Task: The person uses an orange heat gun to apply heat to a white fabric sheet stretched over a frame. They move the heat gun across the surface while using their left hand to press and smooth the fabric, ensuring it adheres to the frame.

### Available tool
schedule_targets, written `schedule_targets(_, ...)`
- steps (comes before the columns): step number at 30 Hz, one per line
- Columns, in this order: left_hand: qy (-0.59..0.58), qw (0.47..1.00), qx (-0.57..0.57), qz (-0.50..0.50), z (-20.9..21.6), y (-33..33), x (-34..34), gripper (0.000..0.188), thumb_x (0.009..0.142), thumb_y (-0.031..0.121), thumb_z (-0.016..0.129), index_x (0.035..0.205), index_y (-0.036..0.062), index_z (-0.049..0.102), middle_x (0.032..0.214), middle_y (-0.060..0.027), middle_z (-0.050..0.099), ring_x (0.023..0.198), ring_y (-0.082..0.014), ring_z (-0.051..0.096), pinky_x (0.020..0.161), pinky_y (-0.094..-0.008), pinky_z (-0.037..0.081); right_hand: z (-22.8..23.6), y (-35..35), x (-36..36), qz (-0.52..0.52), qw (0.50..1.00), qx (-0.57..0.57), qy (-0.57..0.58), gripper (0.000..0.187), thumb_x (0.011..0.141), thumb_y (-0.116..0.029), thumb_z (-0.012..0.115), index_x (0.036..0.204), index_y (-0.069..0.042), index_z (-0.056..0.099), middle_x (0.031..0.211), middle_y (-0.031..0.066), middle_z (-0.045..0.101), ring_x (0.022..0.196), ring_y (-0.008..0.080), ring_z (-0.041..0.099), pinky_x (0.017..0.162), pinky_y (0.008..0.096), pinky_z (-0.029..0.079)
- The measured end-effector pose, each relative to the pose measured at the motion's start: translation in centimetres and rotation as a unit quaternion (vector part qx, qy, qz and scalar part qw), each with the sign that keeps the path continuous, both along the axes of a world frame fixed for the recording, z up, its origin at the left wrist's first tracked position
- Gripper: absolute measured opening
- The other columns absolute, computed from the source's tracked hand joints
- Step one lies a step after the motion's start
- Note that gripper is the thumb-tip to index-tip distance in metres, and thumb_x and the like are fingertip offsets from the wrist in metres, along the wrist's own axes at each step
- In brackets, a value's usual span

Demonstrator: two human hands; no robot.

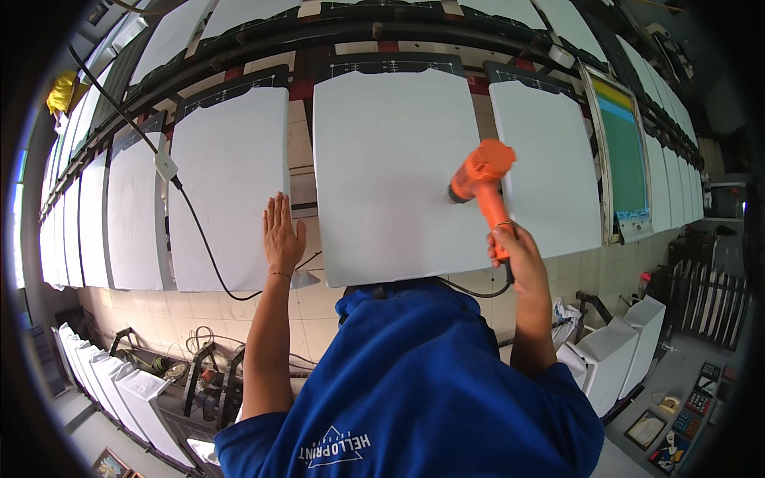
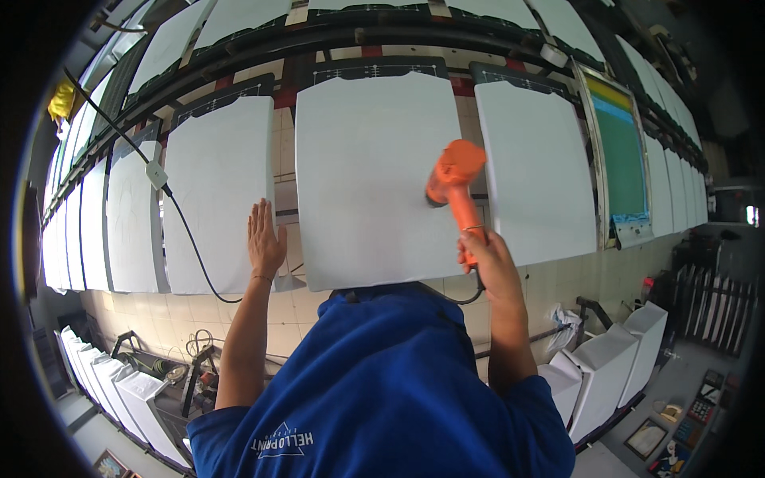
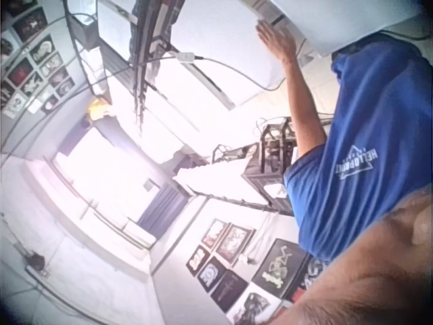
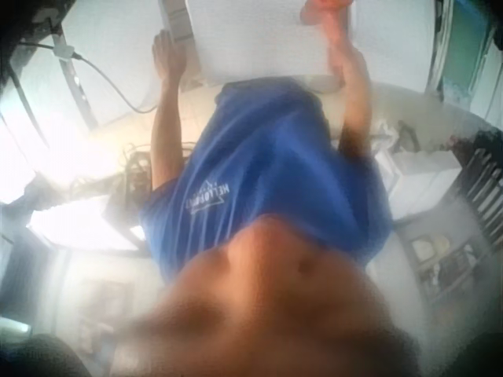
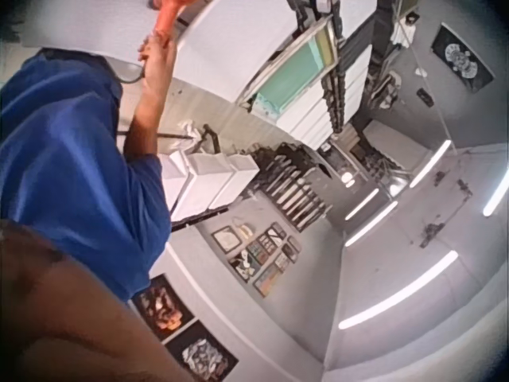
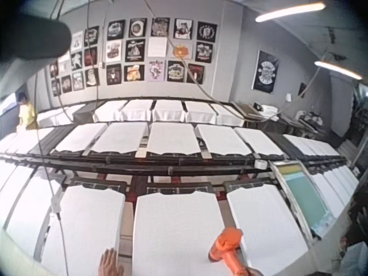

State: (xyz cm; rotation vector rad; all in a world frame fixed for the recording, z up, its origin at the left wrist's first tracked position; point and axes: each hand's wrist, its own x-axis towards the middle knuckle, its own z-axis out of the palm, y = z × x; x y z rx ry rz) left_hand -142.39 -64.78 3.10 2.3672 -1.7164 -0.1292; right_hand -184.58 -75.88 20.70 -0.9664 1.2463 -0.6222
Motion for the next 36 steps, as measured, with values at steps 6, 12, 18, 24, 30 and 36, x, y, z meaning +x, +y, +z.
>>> schedule_targets(6,0.013,1.000,-0.015,-0.006,-0.4,0.2,0.4,0.066,0.095,0.024,0.049,0.152,0.0010,0.023,0.158,-0.0153,0.026,0.148,-0.0313,0.019,0.122,-0.0431,0.015,0.5,0.5,-0.3,-0.053,0.999,-0.002,0.011,0.026,0.093,-0.027,0.062,0.101,-0.003,0.055,0.080,0.0038,0.057,0.064,0.0103,0.056,0.051,0.0240,0.045)
schedule_targets(12,0.039,0.993,-0.092,0.065,-1.6,0.9,1.5,0.063,0.098,0.022,0.045,0.151,-0.0036,0.022,0.157,-0.0218,0.025,0.147,-0.0354,0.019,0.121,-0.0449,0.015,0.5,1.6,6.3,0.028,0.999,0.018,-0.040,0.028,0.093,-0.028,0.062,0.101,-0.002,0.055,0.080,0.0036,0.057,0.065,0.0098,0.056,0.052,0.0237,0.044)
schedule_targets(18,-0.003,0.974,-0.063,0.216,-3.3,4.5,6.1,0.061,0.103,0.031,0.034,0.150,-0.0050,0.023,0.157,-0.0216,0.026,0.148,-0.0352,0.018,0.121,-0.0446,0.011,0.9,2.6,13.2,0.144,0.986,0.048,-0.069,0.028,0.094,-0.029,0.061,0.097,-0.002,0.055,0.079,0.0025,0.056,0.065,0.0096,0.054,0.053,0.0242,0.044)
schedule_targets(24,-0.019,0.929,0.000,0.368,-4.0,7.7,12.5,0.064,0.103,0.035,0.033,0.149,-0.0072,0.022,0.157,-0.0221,0.023,0.149,-0.0355,0.014,0.121,-0.0463,0.009,1.0,4.2,16.0,0.160,0.985,0.038,-0.054,0.031,0.095,-0.031,0.060,0.098,0.000,0.055,0.079,0.0028,0.055,0.065,0.0100,0.054,0.054,0.0248,0.044)
schedule_targets(30,-0.009,0.952,0.010,0.306,-3.1,7.0,10.8,0.066,0.103,0.037,0.033,0.150,-0.0082,0.020,0.158,-0.0243,0.019,0.149,-0.0357,0.011,0.121,-0.0471,0.007,2.2,6.8,16.4,0.179,0.982,0.063,-0.018,0.031,0.094,-0.027,0.059,0.102,0.002,0.055,0.080,0.0041,0.056,0.065,0.0101,0.056,0.055,0.0247,0.044)
schedule_targets(36,-0.004,0.992,-0.007,0.124,-2.6,7.3,6.9,0.066,0.103,0.035,0.035,0.151,-0.0062,0.019,0.160,-0.0222,0.016,0.150,-0.0352,0.008,0.121,-0.0475,0.005,2.7,8.1,15.9,0.167,0.983,0.077,-0.003,0.030,0.092,-0.025,0.059,0.104,0.003,0.056,0.080,0.0041,0.057,0.066,0.0102,0.057,0.056,0.0243,0.045)
